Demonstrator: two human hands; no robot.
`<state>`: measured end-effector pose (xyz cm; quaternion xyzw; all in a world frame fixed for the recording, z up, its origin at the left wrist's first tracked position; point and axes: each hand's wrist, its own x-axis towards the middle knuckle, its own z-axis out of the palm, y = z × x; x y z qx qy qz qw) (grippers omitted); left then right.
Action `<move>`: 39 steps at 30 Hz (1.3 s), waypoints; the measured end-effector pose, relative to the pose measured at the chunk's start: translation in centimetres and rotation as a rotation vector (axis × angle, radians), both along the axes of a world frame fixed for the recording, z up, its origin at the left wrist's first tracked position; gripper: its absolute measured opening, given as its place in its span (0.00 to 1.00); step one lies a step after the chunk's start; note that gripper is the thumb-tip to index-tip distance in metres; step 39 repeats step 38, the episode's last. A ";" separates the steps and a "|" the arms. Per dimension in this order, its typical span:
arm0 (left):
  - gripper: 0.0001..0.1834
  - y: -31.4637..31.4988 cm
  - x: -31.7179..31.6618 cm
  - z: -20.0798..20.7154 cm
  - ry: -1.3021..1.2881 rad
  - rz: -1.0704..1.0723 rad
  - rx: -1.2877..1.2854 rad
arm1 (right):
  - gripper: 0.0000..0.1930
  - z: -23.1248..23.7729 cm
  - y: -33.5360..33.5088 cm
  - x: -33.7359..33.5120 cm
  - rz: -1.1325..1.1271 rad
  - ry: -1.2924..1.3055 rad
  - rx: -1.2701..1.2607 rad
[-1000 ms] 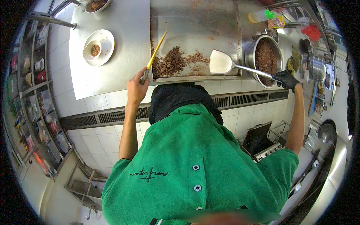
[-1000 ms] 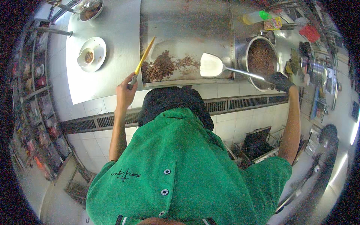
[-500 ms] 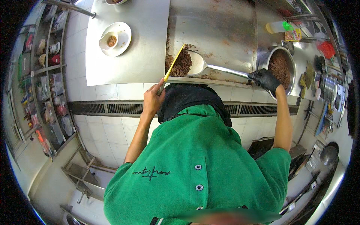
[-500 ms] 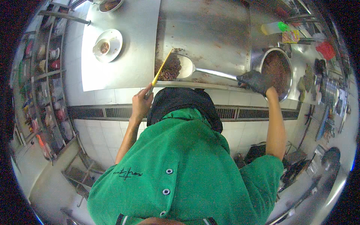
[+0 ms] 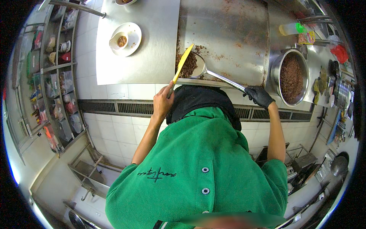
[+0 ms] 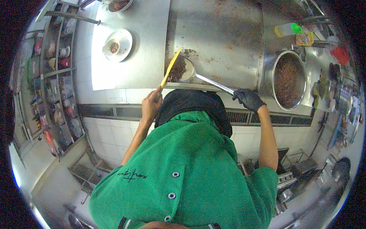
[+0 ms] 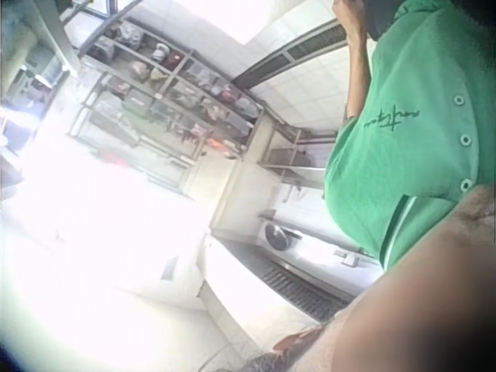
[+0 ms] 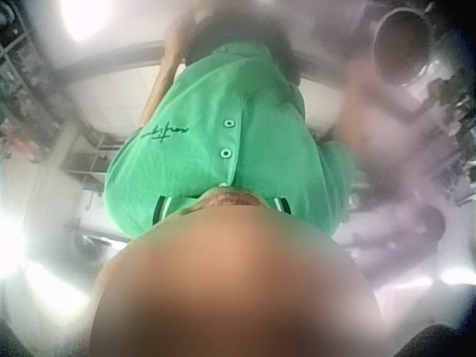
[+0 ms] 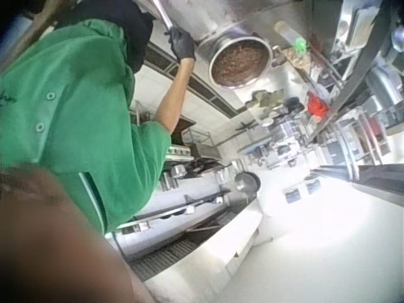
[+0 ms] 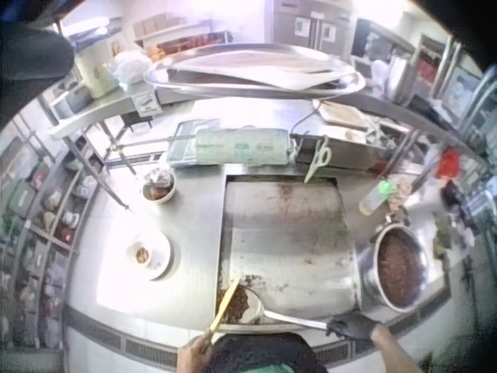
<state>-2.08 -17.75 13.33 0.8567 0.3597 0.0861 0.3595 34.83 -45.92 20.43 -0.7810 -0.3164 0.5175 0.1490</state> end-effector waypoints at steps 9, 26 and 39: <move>0.28 0.2 1.2 0.3 0.041 -0.080 0.071 | 0.28 -5.5 -3.5 -5.0 -0.263 -0.036 0.061; 0.26 3.6 8.7 2.5 -0.187 0.081 -0.229 | 0.17 -5.4 -16.1 -7.8 -0.620 -0.011 0.167; 0.27 2.9 12.1 0.9 -0.282 0.060 -0.429 | 0.12 5.2 -27.0 -7.7 -1.066 0.208 0.206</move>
